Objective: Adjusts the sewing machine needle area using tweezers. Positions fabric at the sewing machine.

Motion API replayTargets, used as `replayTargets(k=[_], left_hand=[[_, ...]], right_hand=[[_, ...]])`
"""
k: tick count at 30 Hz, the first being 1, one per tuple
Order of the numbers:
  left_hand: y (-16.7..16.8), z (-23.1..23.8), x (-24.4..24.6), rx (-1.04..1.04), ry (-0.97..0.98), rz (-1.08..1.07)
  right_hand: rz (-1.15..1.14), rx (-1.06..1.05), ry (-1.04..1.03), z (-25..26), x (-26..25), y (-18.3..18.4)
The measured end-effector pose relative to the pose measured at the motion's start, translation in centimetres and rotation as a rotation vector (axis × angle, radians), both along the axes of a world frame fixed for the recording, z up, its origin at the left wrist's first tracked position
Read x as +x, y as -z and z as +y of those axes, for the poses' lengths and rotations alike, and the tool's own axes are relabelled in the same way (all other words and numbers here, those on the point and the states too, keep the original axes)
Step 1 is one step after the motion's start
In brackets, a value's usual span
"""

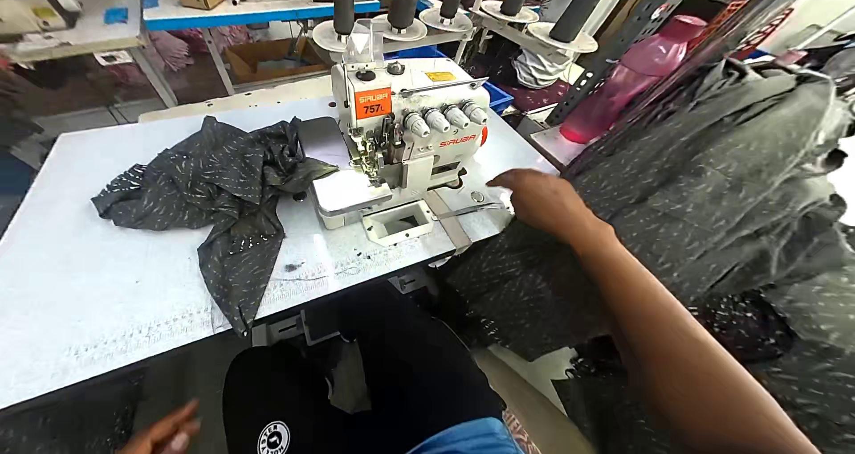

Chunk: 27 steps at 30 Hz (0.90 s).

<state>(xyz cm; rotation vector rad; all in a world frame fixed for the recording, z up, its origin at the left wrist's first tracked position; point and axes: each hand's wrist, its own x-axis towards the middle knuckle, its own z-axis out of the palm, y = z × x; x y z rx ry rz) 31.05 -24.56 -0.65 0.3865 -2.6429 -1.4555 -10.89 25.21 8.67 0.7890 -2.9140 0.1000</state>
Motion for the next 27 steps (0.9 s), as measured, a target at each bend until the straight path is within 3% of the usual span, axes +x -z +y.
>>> replayTargets(k=[4, 8, 11, 14, 17, 19, 22, 24, 27], left_hand=[[-6.3, 4.1, -12.4, -0.247, -0.009, 0.386], [-10.5, 6.4, -25.9, -0.512, 0.185, 0.411], [-10.8, 7.1, -32.6, -0.635, 0.357, 0.306], [-9.1, 7.5, -34.7, -0.726, 0.397, 0.227], [-8.1, 7.9, -34.6, -0.705, 0.358, 0.279], [-7.7, 8.0, -34.2, -0.679, 0.323, 0.31], [-7.3, 8.5, -33.7, -0.663, 0.278, 0.344], [-7.1, 8.7, -33.4, -0.671, 0.258, 0.364], [-6.9, 8.9, -33.0, -0.687, 0.233, 0.386]], right_hand=[[0.167, -0.535, 0.08, -0.8, -5.0, -1.3], [-0.264, -0.925, 0.025, -2.2, -11.8, 1.1], [-0.495, -0.974, 0.046, -3.2, -14.1, 1.6], [-0.526, -0.891, 0.163, -4.5, -15.3, 0.8], [-0.479, -0.812, 0.232, -6.0, -16.5, -0.6], [-0.327, -0.724, 0.142, -6.5, -18.0, -0.7], [-0.004, -0.624, 0.312, -7.0, -20.8, -0.6], [0.076, -0.74, 0.295, -6.6, -19.9, -0.2], [-0.09, -0.952, 0.009, -4.5, -16.7, 2.5]])
